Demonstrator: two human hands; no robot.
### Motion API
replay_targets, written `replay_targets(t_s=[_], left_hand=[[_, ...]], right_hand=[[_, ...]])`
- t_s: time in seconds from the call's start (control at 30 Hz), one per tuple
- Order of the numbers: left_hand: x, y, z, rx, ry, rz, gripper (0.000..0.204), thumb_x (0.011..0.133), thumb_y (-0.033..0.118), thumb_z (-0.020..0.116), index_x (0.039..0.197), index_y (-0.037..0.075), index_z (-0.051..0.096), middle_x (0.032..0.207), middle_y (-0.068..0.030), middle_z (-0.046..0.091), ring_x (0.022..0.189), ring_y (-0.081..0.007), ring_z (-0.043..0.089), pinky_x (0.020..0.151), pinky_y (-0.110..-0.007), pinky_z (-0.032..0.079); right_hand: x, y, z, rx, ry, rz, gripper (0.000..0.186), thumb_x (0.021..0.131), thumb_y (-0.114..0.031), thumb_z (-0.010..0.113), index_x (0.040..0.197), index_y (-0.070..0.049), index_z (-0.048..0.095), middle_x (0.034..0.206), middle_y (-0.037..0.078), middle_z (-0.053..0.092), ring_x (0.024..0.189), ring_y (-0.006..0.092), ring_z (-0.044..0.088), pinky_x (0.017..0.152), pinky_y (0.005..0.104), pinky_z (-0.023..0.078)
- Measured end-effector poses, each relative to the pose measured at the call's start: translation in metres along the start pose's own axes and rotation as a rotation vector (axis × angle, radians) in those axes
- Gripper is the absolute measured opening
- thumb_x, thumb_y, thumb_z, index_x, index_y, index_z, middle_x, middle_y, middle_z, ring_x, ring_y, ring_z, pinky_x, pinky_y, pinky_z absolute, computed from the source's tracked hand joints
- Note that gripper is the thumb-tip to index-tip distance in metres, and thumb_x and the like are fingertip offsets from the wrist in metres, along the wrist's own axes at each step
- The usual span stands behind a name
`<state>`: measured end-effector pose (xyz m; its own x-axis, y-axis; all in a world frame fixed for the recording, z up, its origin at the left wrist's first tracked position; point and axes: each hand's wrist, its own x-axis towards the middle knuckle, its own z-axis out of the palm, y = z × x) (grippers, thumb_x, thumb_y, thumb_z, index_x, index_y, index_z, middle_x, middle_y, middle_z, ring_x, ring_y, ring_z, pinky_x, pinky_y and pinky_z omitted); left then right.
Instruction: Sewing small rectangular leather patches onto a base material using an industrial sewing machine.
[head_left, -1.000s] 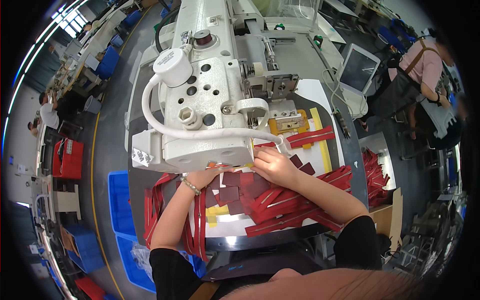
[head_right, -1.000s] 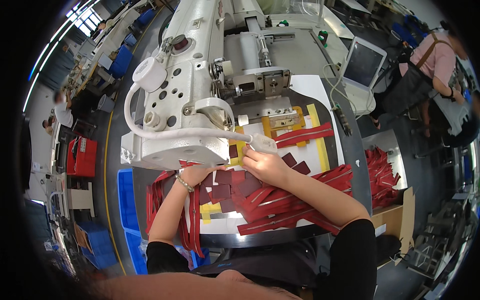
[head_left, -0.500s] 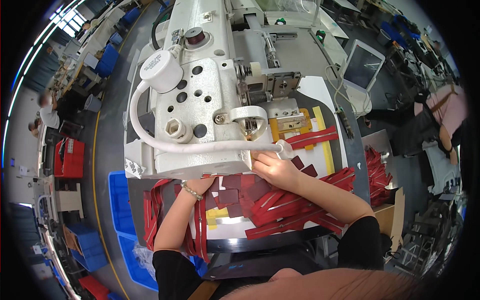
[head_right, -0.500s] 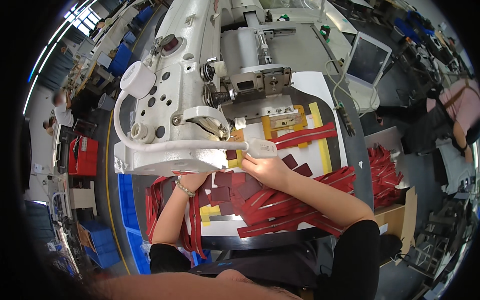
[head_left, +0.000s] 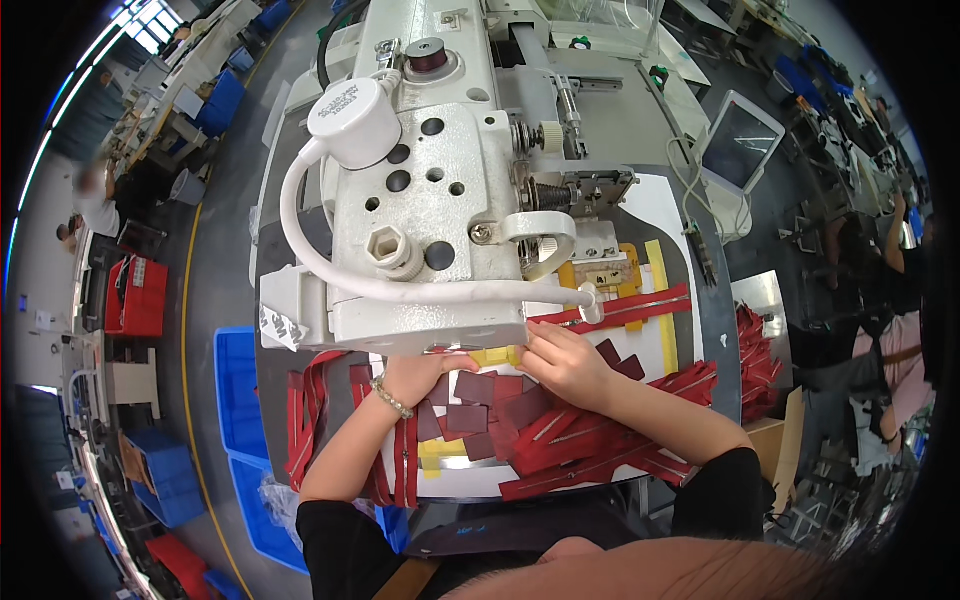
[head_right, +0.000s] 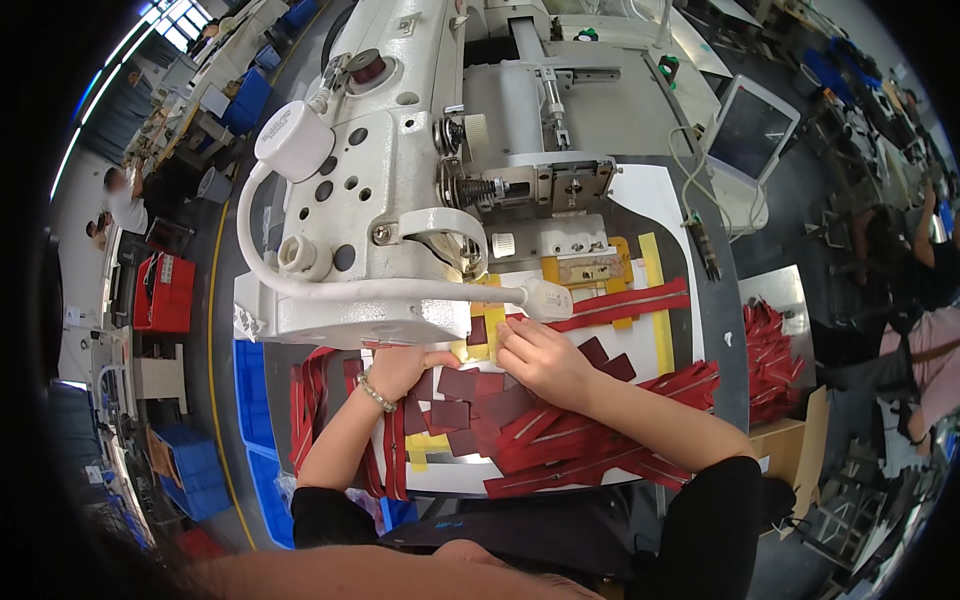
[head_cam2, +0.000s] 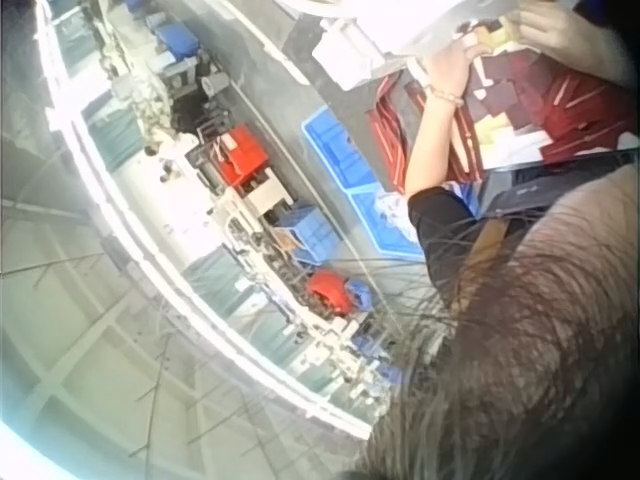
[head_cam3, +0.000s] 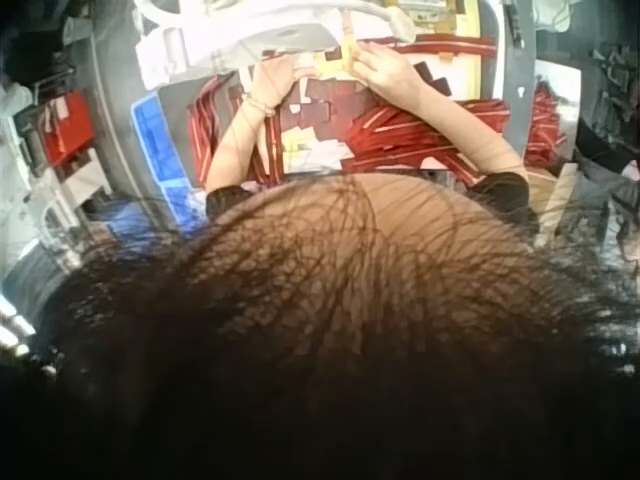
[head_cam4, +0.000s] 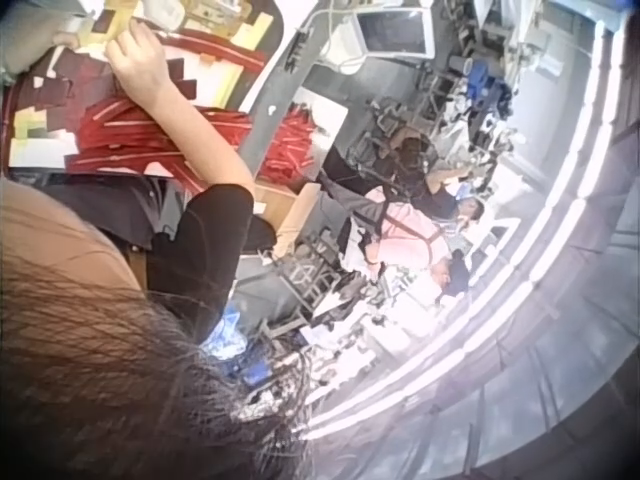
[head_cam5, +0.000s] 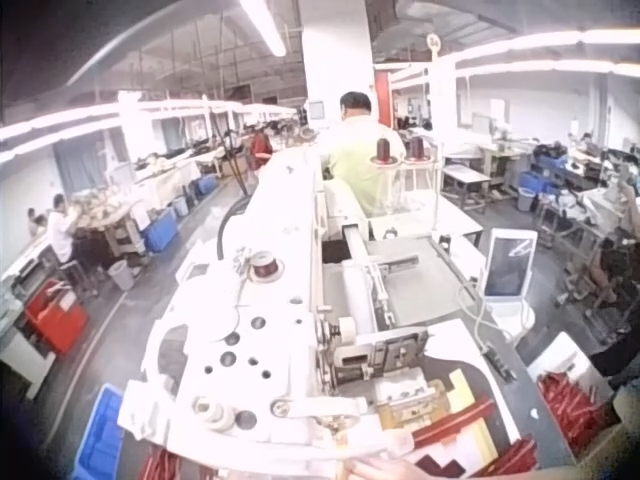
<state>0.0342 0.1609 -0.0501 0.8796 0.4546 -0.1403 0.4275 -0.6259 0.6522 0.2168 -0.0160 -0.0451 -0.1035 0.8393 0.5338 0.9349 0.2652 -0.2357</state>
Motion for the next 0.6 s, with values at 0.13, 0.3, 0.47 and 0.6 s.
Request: replay_targets(t_s=[0.13,0.3,0.47,0.6], left_hand=[[-0.002,0.001,0.000,0.122,0.034,0.016,0.055,0.068,0.058,0.072,0.095,0.010,0.071,0.088,-0.0055,0.069,0.086,-0.0248,0.063,0.078,-0.036,0.048],[-0.004,-0.008,0.007,0.072,0.143,0.137,0.055,0.069,0.059,0.070,0.094,0.011,0.071,0.087,-0.0048,0.069,0.085,-0.0245,0.063,0.080,-0.036,0.047],[-0.006,-0.005,0.007,0.061,0.092,0.101,0.055,0.071,0.062,0.066,0.093,0.012,0.072,0.090,-0.0051,0.069,0.086,-0.0250,0.063,0.082,-0.036,0.047],[-0.011,0.002,0.000,0.171,0.014,0.090,0.058,0.079,0.062,0.058,0.101,0.010,0.071,0.104,-0.0077,0.068,0.096,-0.0249,0.063,0.088,-0.036,0.046]], right_hand=[[0.006,0.008,-0.006,-0.058,-0.082,-0.114,0.014,0.071,-0.012,0.060,0.083,-0.004,0.055,0.098,0.011,0.061,0.097,0.0247,0.062,0.080,0.0316,0.053],[0.017,0.027,-0.011,-0.111,-0.081,-0.197,0.014,0.074,-0.016,0.063,0.082,-0.006,0.055,0.096,0.008,0.062,0.094,0.0232,0.061,0.080,0.0336,0.050],[0.039,0.063,-0.006,-0.027,-0.173,0.288,0.046,0.076,-0.030,0.072,0.109,-0.002,0.055,0.109,0.012,0.056,0.096,0.0303,0.055,0.083,0.0409,0.043],[0.043,0.066,-0.002,-0.086,-0.146,0.377,0.061,0.074,-0.035,0.072,0.119,0.000,0.050,0.118,0.017,0.049,0.103,0.0336,0.050,0.084,0.0422,0.040]])
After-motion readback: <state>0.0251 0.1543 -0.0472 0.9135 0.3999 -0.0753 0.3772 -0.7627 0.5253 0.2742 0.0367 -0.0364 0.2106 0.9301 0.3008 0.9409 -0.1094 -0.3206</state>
